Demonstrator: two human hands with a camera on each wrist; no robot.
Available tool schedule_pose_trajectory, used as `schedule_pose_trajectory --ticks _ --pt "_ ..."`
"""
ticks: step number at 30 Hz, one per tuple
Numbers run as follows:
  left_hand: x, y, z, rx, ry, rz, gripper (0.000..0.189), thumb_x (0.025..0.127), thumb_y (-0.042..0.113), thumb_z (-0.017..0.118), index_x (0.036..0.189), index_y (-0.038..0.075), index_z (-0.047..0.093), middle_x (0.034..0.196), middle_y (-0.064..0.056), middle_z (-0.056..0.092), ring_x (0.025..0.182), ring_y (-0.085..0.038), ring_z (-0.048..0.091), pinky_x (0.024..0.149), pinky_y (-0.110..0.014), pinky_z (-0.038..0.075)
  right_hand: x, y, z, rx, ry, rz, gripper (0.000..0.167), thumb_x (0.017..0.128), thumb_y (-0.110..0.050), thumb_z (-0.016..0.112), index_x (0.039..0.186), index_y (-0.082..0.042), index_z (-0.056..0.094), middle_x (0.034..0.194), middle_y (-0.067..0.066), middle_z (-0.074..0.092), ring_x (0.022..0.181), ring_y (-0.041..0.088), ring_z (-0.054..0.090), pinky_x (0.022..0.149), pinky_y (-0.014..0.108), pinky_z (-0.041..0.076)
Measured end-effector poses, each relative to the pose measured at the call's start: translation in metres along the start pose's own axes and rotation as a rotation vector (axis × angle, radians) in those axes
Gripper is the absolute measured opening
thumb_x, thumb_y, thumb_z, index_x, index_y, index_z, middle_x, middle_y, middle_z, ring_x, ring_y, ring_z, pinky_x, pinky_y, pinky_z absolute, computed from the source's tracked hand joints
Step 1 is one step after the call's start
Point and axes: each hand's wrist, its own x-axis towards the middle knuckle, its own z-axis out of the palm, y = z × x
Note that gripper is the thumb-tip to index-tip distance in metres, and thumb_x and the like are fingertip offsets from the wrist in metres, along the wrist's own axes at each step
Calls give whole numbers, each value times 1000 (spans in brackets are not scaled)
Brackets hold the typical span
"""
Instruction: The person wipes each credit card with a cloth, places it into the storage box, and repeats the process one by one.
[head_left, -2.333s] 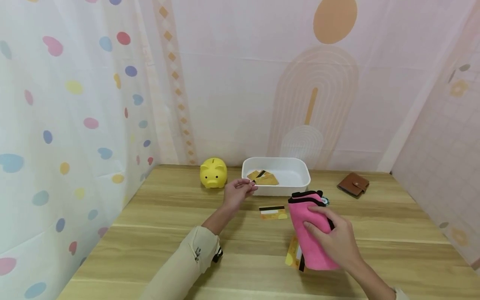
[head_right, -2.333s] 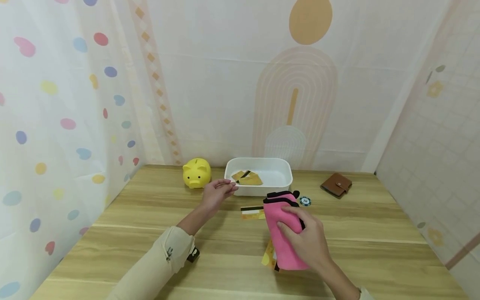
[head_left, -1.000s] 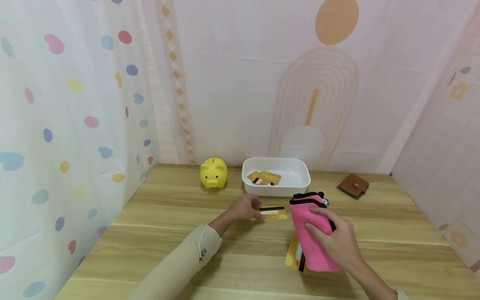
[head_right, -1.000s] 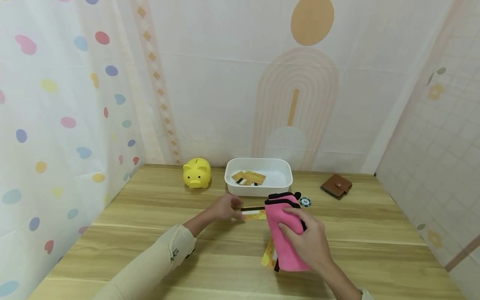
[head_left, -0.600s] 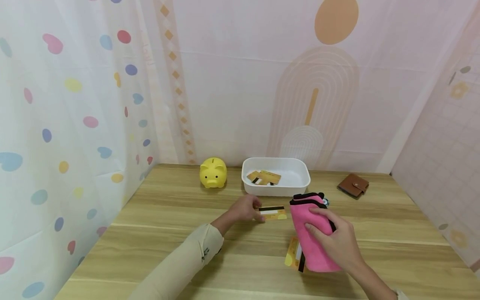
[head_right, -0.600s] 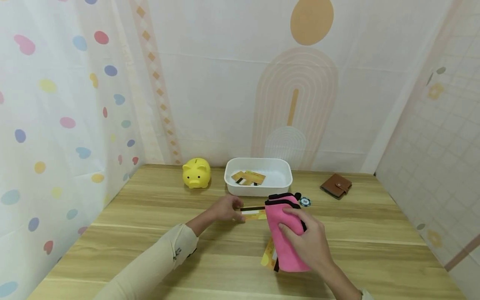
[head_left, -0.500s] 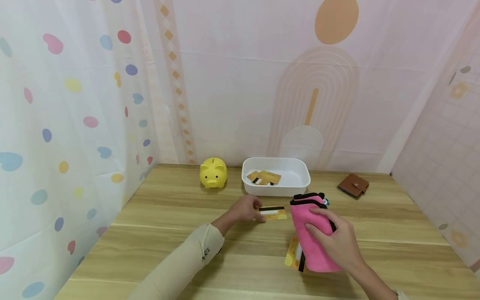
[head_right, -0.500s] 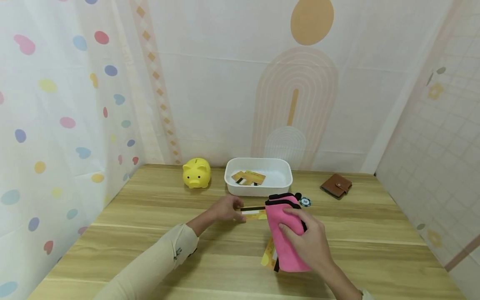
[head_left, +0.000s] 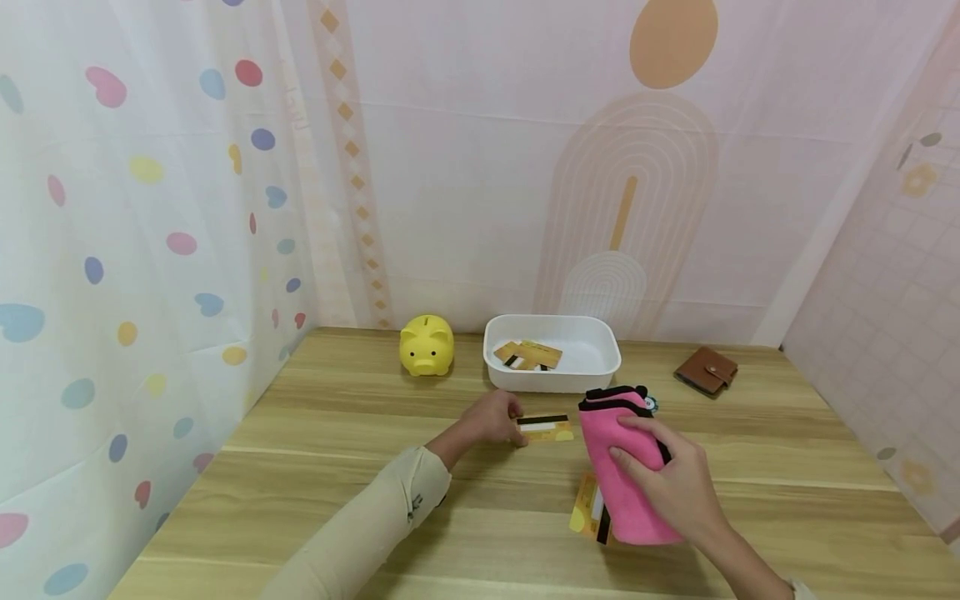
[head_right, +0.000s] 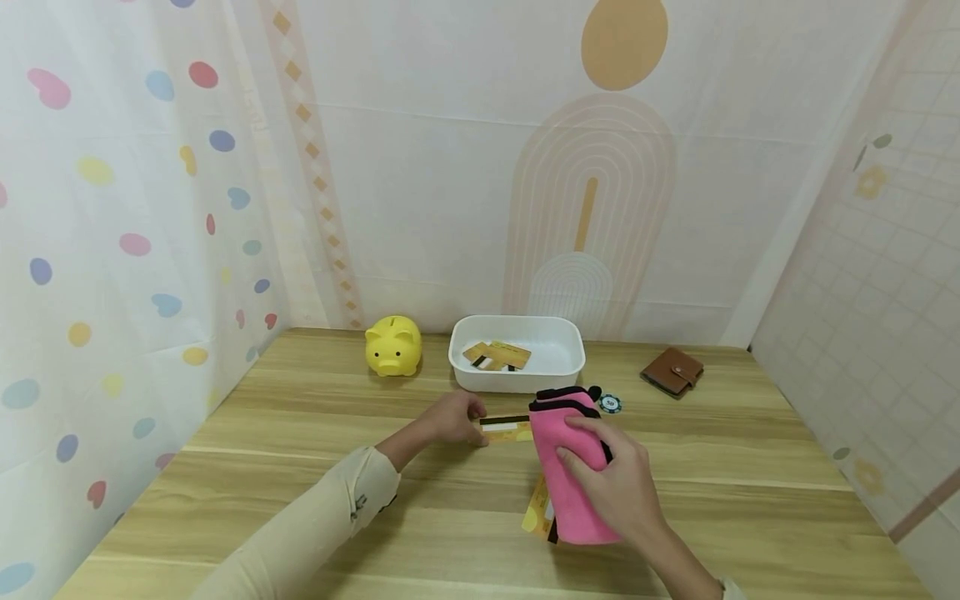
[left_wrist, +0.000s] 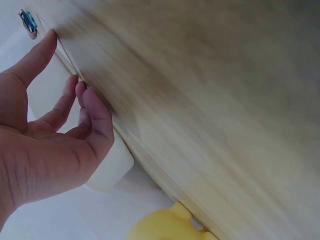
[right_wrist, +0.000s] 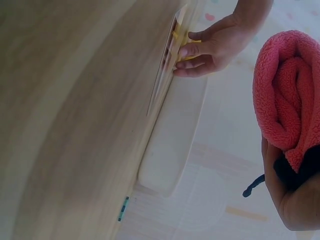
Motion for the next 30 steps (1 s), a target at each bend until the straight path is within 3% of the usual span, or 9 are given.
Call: schedule_pose_trajectory --ticks 6,14,23,30 --pt "-1 -1 0 -10 -37 8 45 72 15 89 106 1 64 98 -6 60 88 -18 53 83 -35 51 -2 1 1 -14 0 21 35 80 -12 84 112 -18 71 107 11 72 68 8 59 50 26 51" --pt "-2 -4 3 -93 -50 50 49 73 5 87 111 -1 56 83 -4 60 74 -16 56 68 -29 48 -3 -1 2 -5 -6 20 35 81 -13 84 113 -18 71 105 10 72 68 8 59 50 26 51" --pt "-9 -7 4 -300 -41 54 45 78 -7 77 114 -2 51 69 -4 63 54 -11 56 50 -22 46 -4 2 3 7 -25 27 35 81 -12 83 113 -18 70 102 11 72 63 9 59 48 27 51" --pt "-20 -4 4 -483 -55 78 43 82 -12 71 118 -11 50 75 -11 69 59 -17 65 53 -29 56 -3 0 3 16 -25 16 36 81 -12 83 114 -17 70 103 12 71 64 9 61 48 28 53"
